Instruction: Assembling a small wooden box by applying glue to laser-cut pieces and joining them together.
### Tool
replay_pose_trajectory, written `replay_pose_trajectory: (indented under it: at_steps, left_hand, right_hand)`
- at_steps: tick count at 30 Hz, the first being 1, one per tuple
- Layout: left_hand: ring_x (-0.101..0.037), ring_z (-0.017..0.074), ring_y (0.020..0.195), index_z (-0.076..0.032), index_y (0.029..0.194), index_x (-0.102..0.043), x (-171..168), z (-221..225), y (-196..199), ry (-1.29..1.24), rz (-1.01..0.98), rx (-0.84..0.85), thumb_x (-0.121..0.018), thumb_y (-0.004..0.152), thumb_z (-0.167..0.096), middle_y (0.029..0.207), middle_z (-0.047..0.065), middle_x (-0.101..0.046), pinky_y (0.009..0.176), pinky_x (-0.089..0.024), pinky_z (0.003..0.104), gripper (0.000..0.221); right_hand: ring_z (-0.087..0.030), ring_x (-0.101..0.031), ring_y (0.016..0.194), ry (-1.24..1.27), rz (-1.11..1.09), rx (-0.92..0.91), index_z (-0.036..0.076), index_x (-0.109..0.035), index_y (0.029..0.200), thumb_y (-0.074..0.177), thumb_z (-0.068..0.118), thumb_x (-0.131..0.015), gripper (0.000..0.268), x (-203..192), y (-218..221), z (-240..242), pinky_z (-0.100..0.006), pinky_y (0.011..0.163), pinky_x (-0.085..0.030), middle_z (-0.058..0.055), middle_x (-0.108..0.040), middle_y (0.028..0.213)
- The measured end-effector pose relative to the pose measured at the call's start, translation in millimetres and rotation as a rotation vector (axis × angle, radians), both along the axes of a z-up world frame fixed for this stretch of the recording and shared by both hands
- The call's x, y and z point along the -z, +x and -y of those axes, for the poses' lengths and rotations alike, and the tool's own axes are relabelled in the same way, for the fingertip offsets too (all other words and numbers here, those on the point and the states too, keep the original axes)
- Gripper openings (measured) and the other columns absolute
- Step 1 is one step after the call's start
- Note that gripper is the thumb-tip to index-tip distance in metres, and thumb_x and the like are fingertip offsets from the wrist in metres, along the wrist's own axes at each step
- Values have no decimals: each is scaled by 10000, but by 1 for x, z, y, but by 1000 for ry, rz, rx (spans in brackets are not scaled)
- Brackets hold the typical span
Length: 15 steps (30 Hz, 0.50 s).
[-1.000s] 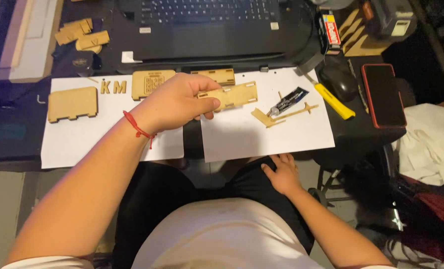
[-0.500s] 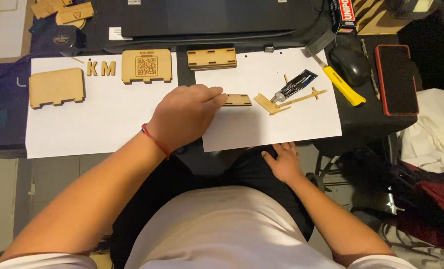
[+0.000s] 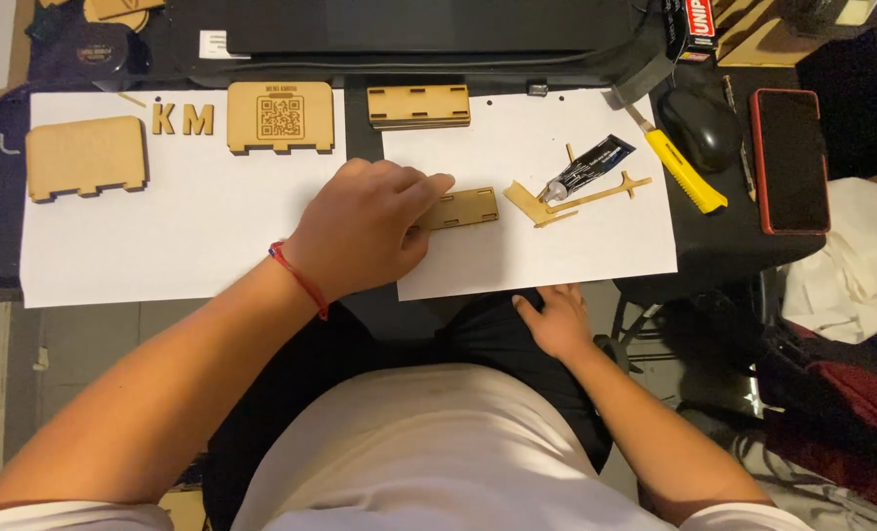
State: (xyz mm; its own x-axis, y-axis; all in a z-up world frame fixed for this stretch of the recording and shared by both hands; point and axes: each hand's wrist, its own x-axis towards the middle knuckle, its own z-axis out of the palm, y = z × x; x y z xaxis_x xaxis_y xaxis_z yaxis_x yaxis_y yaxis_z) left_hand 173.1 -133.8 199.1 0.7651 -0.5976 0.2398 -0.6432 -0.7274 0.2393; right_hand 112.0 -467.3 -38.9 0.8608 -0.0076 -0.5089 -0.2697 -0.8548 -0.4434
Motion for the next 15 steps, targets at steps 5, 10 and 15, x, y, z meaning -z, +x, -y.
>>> replay_pose_trajectory:
  at_steps: [5, 10, 15]
  left_hand:
    - [-692, 321, 1008, -56, 1103, -705, -2, 0, -1, -9, -27, -4, -712, 814, -199, 1049, 161, -710, 835, -540, 403, 322]
    - [-686, 341, 1009, -43, 1155, -683, -4, -4, -1, -48, -66, 1, -709, 801, -157, 1048, 174, -707, 860, -538, 435, 373]
    - [-712, 319, 843, -90, 1166, -683, -5, -13, 1, -98, -29, -14, -701, 738, -118, 902, 122, -717, 770, -563, 433, 429]
  right_hand:
    - [-409, -269, 1451, -15, -9, -6, 175, -372, 1564, 991, 474, -529, 666, 6, 1, 3, -578, 1190, -183, -119, -334, 1595]
    - [-433, -324, 1411, 0, 23, -2, 137, -428, 1533, 987, 419, -556, 628, -15, -1, -7, -569, 1182, -222, -165, -414, 1532]
    - [-410, -324, 1406, 14, 50, 20, 161, -444, 1526, 986, 421, -559, 611, -13, -1, -7, -552, 1186, -232, -135, -427, 1522]
